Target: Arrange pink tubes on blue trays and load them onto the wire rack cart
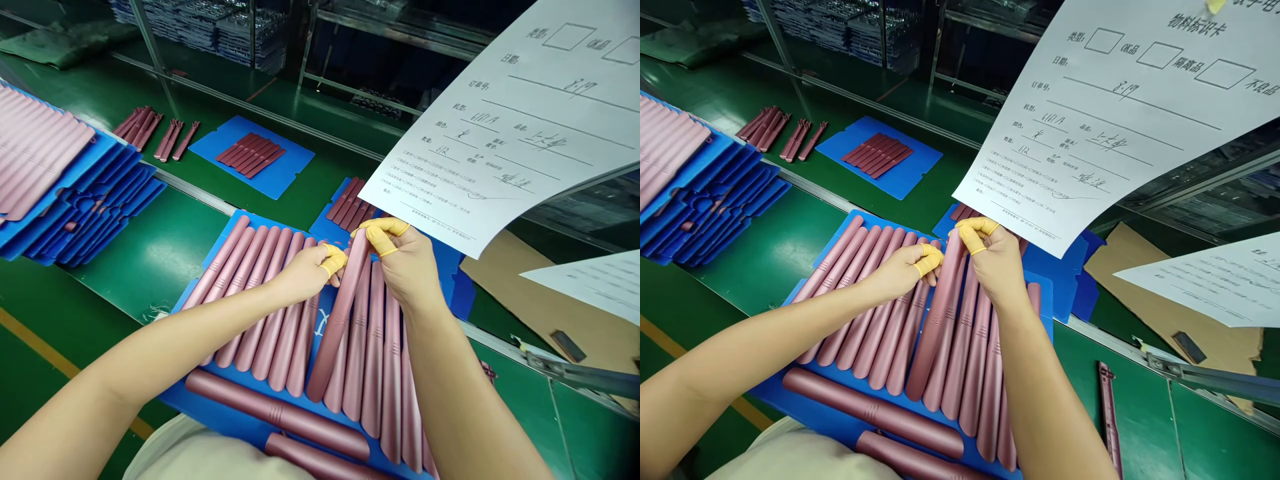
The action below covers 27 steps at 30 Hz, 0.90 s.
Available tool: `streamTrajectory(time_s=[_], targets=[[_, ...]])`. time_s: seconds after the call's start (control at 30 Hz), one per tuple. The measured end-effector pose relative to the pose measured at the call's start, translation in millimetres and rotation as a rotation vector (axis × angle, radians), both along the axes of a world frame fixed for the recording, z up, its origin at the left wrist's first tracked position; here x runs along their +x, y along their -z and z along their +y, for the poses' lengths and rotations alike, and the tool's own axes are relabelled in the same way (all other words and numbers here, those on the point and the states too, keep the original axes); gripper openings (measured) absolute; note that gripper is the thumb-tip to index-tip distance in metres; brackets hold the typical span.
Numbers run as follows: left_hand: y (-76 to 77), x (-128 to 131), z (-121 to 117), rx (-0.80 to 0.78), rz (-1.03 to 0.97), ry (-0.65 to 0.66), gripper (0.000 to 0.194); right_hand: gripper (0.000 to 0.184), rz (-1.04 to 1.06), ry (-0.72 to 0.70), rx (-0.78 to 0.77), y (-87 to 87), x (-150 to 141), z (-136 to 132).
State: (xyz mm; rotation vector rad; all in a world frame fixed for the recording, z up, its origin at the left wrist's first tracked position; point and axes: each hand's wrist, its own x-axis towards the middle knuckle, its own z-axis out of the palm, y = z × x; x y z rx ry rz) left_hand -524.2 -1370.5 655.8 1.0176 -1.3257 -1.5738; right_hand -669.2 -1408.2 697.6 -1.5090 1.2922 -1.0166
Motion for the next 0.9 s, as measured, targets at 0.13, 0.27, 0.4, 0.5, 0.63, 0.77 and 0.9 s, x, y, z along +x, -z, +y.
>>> streamTrajectory(time_s=[0.13, 0.27, 0.4, 0.5, 0.63, 0.77, 0.9], targets=[[-1.4, 9, 6, -0.197, -0.295, -0.077, 0.016, 0.026, 0.133, 0.000, -0.048, 16.2, -9, -12], [-3.9, 23, 34, -0.462, -0.647, 0.008, 0.029, 0.029, 0.331, -0.060, -0.017, 45.9, -18, -32], [0.1, 42, 65, -0.581, -0.783, 0.133, 0.034, 0.022, 0.471, -0.083, -0.024, 76.0, -18, -48], [7.9, 69, 72, -0.510, -0.822, 0.045, 0.036, 0.017, 0.592, -0.056, -0.063, 90.8, -15, -53], [28.9, 123, 69, -0.382, -0.861, -0.094, 0.041, 0.020, 0.704, -0.009, -0.152, 86.5, -12, -42], [55.5, 172, 78, -0.179, -0.911, -0.206, 0.055, 0.034, 0.727, 0.003, -0.273, 61.9, -36, -4], [69.8, 184, 94, -0.102, -0.915, -0.087, 0.064, 0.034, 0.957, 0.093, -0.242, 55.4, -114, 51]])
